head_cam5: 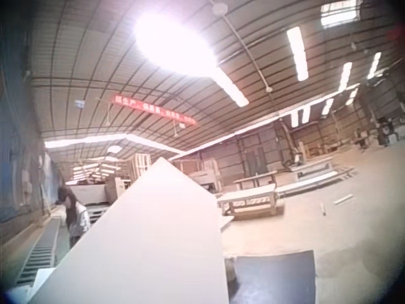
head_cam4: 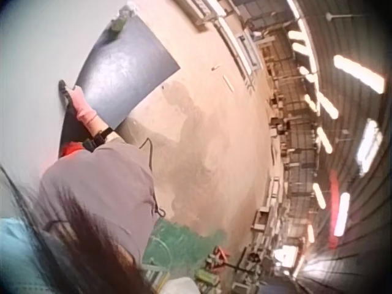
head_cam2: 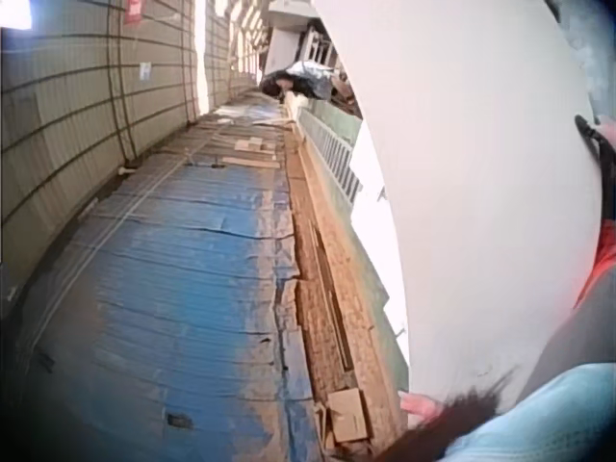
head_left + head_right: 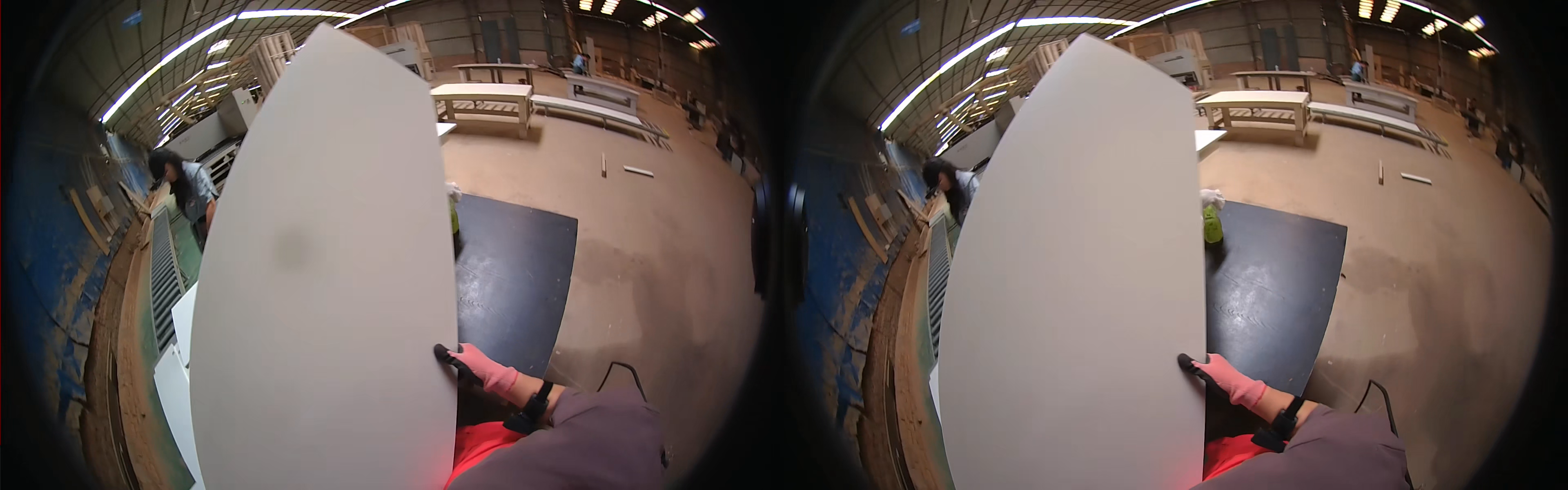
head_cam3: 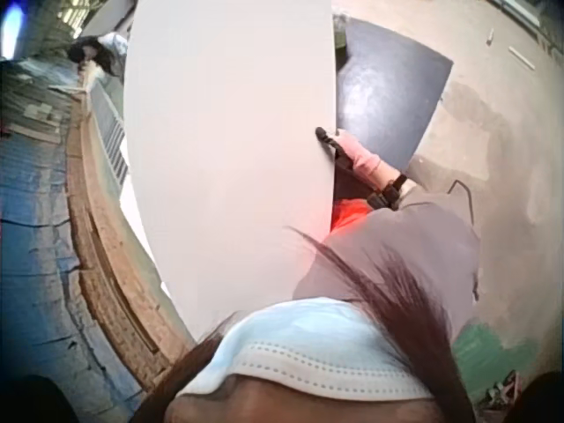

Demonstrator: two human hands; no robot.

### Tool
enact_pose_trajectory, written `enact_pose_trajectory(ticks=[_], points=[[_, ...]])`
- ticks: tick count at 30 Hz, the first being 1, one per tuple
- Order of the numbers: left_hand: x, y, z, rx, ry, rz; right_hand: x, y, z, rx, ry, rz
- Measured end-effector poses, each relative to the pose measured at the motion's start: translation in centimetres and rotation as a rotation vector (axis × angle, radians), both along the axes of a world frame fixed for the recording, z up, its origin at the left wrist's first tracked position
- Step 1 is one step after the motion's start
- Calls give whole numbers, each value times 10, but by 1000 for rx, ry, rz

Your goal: Cleaning white furniture panels with a cloth and cleaning solution in a warehouse setting.

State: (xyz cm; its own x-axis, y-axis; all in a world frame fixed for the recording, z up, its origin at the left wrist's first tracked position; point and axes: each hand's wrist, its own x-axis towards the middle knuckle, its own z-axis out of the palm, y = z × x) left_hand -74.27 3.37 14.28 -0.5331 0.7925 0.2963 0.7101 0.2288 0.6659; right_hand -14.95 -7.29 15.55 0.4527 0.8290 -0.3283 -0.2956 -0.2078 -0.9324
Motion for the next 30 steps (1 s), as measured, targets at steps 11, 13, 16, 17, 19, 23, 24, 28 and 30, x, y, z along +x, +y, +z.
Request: enact_pose_trajectory(ticks=[11, 13, 16, 17, 19, 23, 24, 28, 30], points=[[-4, 74, -8, -46, 64, -17, -13, 114, -46, -37, 21, 147], [-5, 82, -11, -60, 76, 0, -8, 135, -48, -38, 69, 117], [-7, 101, -10, -75, 104, 32, 2, 163, -31, -74, 44, 81], [-6, 108, -11, -78, 113, 44, 4, 172, -21, -116, 39, 74], [-9, 122, -12, -90, 137, 60, 16, 192, -37, -140, 64, 59], [-12, 156, -13, -92, 186, 74, 41, 223, -74, -306, 65, 12], [-13, 165, -14, -94, 199, 72, 43, 230, -67, -379, 24, 18], [-16, 204, -19, -94, 238, 49, 51, 252, -66, -331, 36, -49], [-12, 231, -19, -101, 235, 27, 57, 263, -66, -377, 26, -59]])
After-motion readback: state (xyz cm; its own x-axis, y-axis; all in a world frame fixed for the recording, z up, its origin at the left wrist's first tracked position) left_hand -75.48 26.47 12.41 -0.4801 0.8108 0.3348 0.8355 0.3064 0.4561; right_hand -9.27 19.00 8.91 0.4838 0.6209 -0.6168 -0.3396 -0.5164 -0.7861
